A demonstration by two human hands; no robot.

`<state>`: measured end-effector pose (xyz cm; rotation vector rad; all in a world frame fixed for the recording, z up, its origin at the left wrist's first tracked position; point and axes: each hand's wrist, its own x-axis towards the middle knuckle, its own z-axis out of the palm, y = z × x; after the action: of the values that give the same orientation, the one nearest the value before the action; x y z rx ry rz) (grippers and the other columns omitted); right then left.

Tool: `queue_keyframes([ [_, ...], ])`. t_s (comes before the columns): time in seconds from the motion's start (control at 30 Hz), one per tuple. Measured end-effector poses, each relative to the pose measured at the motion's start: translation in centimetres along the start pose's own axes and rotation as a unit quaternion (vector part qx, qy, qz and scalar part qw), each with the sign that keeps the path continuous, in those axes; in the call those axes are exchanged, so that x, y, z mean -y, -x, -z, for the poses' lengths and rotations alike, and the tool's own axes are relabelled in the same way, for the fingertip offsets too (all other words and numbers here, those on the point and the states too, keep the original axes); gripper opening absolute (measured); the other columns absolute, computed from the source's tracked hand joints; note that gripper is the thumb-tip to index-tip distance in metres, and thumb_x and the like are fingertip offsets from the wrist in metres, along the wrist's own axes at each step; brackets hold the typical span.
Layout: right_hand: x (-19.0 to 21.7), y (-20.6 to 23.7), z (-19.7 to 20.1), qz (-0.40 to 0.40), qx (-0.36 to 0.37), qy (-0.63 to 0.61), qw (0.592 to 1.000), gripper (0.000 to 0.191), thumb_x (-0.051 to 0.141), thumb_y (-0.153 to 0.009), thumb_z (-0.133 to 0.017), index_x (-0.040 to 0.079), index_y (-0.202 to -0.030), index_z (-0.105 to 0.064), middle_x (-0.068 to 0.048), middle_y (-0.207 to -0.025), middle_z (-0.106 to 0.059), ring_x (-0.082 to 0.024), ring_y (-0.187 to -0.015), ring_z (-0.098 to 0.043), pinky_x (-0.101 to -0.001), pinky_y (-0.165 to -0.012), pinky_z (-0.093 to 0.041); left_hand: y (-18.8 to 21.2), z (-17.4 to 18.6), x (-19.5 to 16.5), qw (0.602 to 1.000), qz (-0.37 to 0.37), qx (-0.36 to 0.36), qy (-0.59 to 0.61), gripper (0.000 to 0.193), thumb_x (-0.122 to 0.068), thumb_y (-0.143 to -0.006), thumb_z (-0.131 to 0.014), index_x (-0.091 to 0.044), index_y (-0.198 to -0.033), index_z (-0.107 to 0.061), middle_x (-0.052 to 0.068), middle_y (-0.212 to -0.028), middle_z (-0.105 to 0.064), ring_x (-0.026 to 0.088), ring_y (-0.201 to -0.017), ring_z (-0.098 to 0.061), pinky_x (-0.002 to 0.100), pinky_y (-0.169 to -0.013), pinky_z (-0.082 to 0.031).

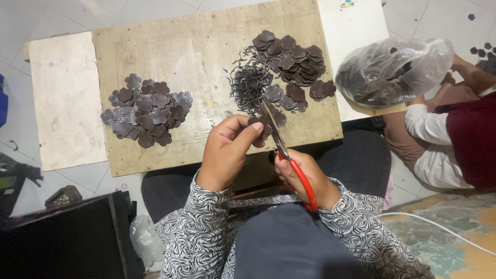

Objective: The person uses red-handled scissors to trim the edges of dark brown flower-shaped pieces on a wooden board. They repeatedly pick up a piece, cut along its outline, and place the trimmed piece into a growing pile on the left side of the board.

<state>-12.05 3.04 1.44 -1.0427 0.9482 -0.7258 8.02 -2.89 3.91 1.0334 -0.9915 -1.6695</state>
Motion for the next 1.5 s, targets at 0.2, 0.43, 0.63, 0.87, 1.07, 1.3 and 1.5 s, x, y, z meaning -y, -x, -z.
queue_keyframes([
  [0.2, -0.5, -0.1, 0.0, 0.034, -0.009, 0.060, 0.998, 0.046, 0.052, -0.103, -0.050, 0.009, -0.090, -0.054, 0.004, -0.073, -0.048, -0.006, -0.066, -0.045, -0.0231, -0.059, -0.043, 0.0, 0.2, -0.2, 1.000, -0.007, -0.004, 0.009, 0.012, -0.011, -0.099, -0.065, 0.000, -0.097, -0.068, 0.003, -0.090, -0.071, 0.010, -0.080, -0.066, 0.026, -0.077, -0.055],
  [0.43, -1.0, -0.1, 0.0, 0.043, -0.012, 0.091, 0.995, 0.047, 0.052, -0.104, -0.050, 0.008, -0.089, -0.055, 0.004, -0.072, -0.049, -0.006, -0.066, -0.046, -0.0227, -0.059, -0.043, -0.1, 0.3, 0.0, 0.999, 0.014, -0.037, -0.013, 0.015, -0.015, -0.101, -0.064, -0.001, -0.101, -0.068, 0.004, -0.089, -0.073, 0.011, -0.079, -0.070, 0.024, -0.069, -0.050],
  [0.63, -0.9, -0.1, -0.1, -0.028, 0.014, -0.010, 0.999, 0.046, 0.054, -0.099, -0.052, 0.008, -0.094, -0.052, 0.004, -0.071, -0.044, -0.006, -0.058, -0.039, -0.0224, -0.051, -0.035, -0.3, 0.2, 0.2, 0.999, 0.004, -0.038, 0.018, 0.017, -0.016, -0.100, -0.065, 0.000, -0.107, -0.067, 0.005, -0.091, -0.074, 0.011, -0.080, -0.070, 0.024, -0.071, -0.053],
  [0.87, -0.7, -0.1, -0.1, 0.024, 0.029, 0.000, 0.999, 0.052, 0.060, -0.102, -0.048, 0.009, -0.092, -0.049, 0.004, -0.076, -0.043, -0.005, -0.064, -0.040, -0.0210, -0.055, -0.038, -0.3, -0.2, 0.7, 0.999, -0.001, -0.025, 0.021, 0.017, -0.014, -0.101, -0.066, 0.002, -0.105, -0.066, 0.007, -0.091, -0.073, 0.012, -0.079, -0.070, 0.025, -0.072, -0.056],
  [1.07, -1.1, -0.1, -0.6, 0.025, 0.012, -0.038, 0.999, 0.046, 0.053, -0.105, -0.049, 0.009, -0.091, -0.047, 0.004, -0.076, -0.041, -0.005, -0.063, -0.038, -0.0219, -0.054, -0.036, -0.3, -0.5, 1.0, 0.999, -0.005, -0.034, 0.020, 0.016, -0.014, -0.101, -0.065, 0.002, -0.104, -0.066, 0.007, -0.091, -0.074, 0.012, -0.080, -0.071, 0.025, -0.071, -0.055],
  [1.3, -1.8, -0.1, 0.1, 0.029, 0.010, -0.048, 0.998, 0.046, 0.048, -0.108, -0.045, 0.007, -0.089, -0.051, 0.004, -0.073, -0.044, -0.004, -0.058, -0.036, -0.0218, -0.051, -0.033, -0.4, -0.1, 0.8, 0.999, -0.011, -0.045, 0.021, 0.018, -0.015, -0.101, -0.065, 0.001, -0.107, -0.065, 0.008, -0.092, -0.074, 0.013, -0.080, -0.072, 0.025, -0.071, -0.055],
  [1.5, -2.8, -1.0, 0.8, 0.033, -0.037, -0.030, 0.998, 0.045, 0.049, -0.106, -0.047, 0.005, -0.098, -0.055, -0.001, -0.081, -0.048, -0.008, -0.068, -0.047, -0.0241, -0.063, -0.046, -0.5, 0.1, 0.6, 0.999, -0.013, -0.042, 0.006, 0.023, -0.013, -0.100, -0.062, 0.003, -0.117, -0.066, 0.007, -0.100, -0.075, 0.012, -0.086, -0.073, 0.025, -0.074, -0.056],
])
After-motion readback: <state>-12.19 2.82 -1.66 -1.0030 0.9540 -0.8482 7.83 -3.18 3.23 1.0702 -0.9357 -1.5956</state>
